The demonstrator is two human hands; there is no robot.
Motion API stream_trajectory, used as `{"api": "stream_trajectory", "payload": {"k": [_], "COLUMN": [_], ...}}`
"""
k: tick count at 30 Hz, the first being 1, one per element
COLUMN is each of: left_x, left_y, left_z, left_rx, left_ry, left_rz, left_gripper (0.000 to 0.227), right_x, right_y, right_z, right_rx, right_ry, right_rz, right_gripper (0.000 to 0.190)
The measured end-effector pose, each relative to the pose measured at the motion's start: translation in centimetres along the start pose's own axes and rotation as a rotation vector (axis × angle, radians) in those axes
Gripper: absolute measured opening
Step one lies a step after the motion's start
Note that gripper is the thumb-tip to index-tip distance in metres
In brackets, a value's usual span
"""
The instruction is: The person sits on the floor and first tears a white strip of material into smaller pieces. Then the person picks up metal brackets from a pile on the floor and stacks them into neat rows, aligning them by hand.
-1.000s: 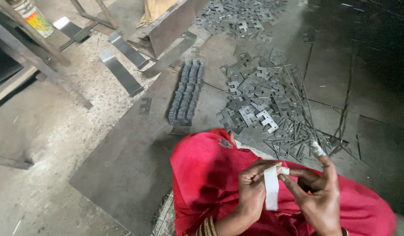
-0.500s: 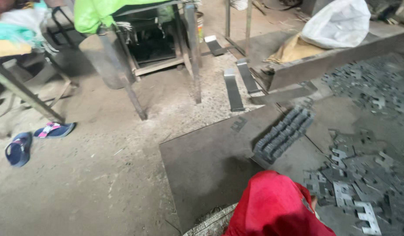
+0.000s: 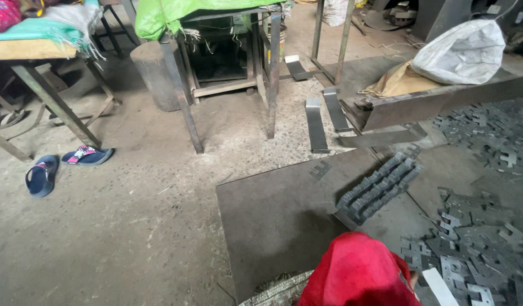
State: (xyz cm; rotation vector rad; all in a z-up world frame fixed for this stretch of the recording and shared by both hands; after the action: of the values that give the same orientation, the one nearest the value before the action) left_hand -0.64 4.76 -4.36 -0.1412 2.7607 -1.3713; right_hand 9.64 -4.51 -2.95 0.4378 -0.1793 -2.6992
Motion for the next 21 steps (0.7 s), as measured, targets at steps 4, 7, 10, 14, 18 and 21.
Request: {"api": "stream_trajectory", "payload": {"k": [4, 7, 10, 14, 18, 21], "left_x": [0.4, 0.8, 0.4, 0.6, 0.6, 0.4], "left_y": [-1.8, -3.3, -4.0, -4.8, -5.4, -5.6], "left_z": [3.7, 7.1, 7.9, 7.6, 7.5, 8.0], "left_rx": [0.019, 0.053, 0.013, 0.035, 0.052, 0.070], "left_ry": [0.039, 0.143, 0.153, 0.121, 0.070, 0.040], "left_rz": [-0.031, -0.025, -0.073, -0.139, -0.149, -0.187], "left_gripper": [0.016, 0.016, 0.017, 0.013, 0.012, 0.011], "right_x": [2.9, 7.8, 9.7, 10.9, 11.2, 11.6], "right_y": [3.9, 9.7, 11.4, 10.7, 9.7, 9.5], "right_z": [-1.0, -0.1, 1.1, 2.0, 1.4, 0.5], "right_rx": [-0.013, 0.038, 0.105, 0.249, 0.329, 0.445], "right_ry": [-0.019, -0.063, -0.037, 0.132, 0.256, 0.331], "right_rz": [0.012, -0.066, -0.127, -0.192, -0.274, -0.288], "right_gripper": [0.071, 0.070, 0.069, 0.058, 0.058, 0.050]}}
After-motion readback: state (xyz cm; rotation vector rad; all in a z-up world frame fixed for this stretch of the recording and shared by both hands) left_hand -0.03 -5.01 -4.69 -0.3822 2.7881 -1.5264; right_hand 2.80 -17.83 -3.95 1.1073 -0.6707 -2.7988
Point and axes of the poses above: each hand's wrist, its own x-axis away from the middle knuckle, its own y-axis out of the back of the hand, z = x × y, the point moved 2 cm from there along -x, towards the middle knuckle
